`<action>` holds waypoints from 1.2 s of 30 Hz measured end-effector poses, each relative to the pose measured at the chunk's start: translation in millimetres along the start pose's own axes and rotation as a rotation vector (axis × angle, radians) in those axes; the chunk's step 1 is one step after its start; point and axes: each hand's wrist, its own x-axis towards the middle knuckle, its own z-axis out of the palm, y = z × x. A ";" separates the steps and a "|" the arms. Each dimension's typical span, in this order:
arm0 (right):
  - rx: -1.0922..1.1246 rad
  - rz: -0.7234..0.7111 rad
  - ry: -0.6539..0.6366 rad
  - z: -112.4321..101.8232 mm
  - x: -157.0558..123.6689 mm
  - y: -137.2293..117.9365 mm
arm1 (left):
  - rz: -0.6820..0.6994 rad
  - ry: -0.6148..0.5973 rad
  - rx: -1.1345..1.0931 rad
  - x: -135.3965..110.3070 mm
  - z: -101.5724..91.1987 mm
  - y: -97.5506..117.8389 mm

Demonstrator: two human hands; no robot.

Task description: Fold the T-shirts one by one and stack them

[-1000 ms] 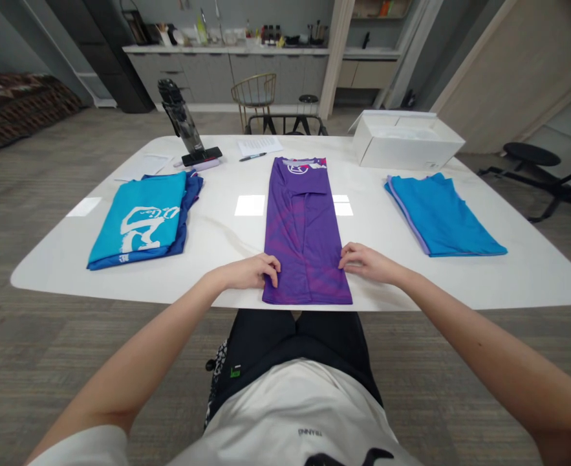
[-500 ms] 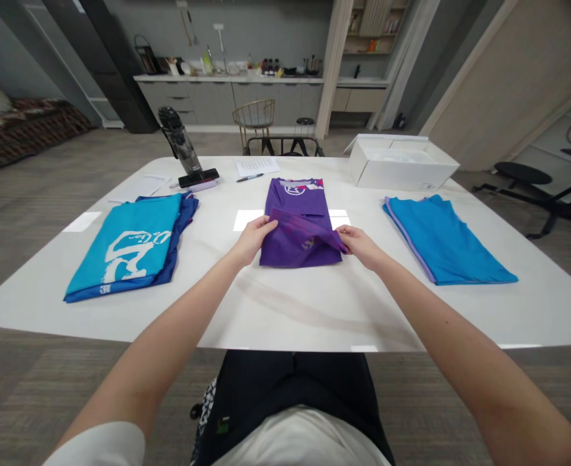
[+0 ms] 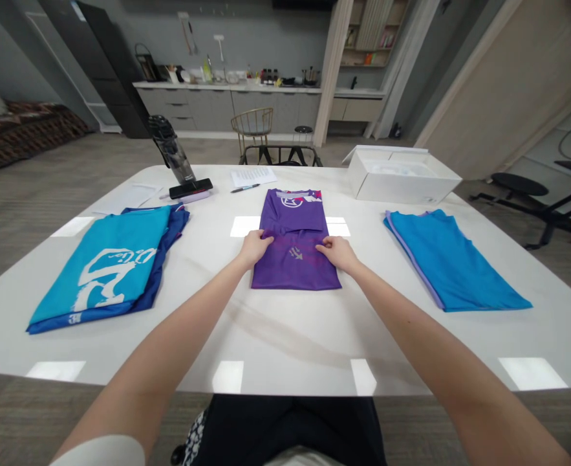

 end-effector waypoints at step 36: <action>0.309 -0.055 0.325 -3.5 238.7 25.2 | 0.207 0.149 -0.164 245.7 18.0 30.7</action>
